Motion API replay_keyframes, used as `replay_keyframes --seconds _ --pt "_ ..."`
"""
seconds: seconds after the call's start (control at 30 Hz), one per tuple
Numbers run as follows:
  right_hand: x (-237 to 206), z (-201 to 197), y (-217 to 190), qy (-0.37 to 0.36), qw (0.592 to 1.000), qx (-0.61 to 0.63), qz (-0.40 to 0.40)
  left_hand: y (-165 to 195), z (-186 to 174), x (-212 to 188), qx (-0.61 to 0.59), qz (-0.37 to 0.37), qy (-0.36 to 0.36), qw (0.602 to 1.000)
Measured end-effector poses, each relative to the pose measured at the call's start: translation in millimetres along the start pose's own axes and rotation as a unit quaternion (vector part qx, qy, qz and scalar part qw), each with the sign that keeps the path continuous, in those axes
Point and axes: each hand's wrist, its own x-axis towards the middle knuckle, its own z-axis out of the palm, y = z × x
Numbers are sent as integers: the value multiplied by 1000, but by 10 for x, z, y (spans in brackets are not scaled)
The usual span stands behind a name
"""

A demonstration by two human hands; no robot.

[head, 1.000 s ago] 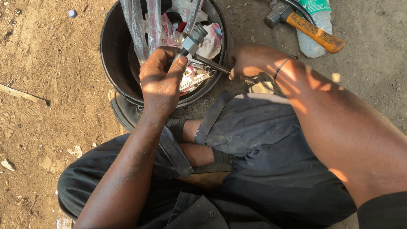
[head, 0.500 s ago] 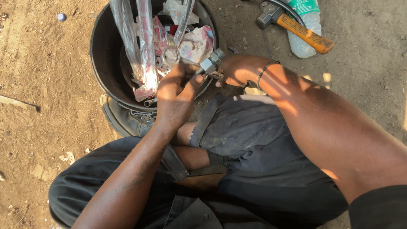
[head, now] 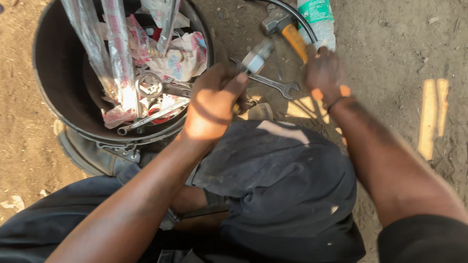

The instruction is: The person sits on the ground and uses two wrenches to tighten a brass plumbing fitting connected to a black hose. They repeatedly adjust the wrenches and tighten the connection while another person briefly assists by holding the hose.

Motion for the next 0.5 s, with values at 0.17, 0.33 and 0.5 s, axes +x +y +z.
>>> replay_keyframes --seconds 0.17,0.33,0.5 --pt "-441 -198 -369 56 994 94 -17 -358 287 956 33 -85 29 995" --pt "-564 -330 -583 161 981 63 -84 -774 374 1603 297 -133 -70 943" --pt "-299 107 -801 91 974 84 -190 -1000 362 1731 288 -254 18 923"
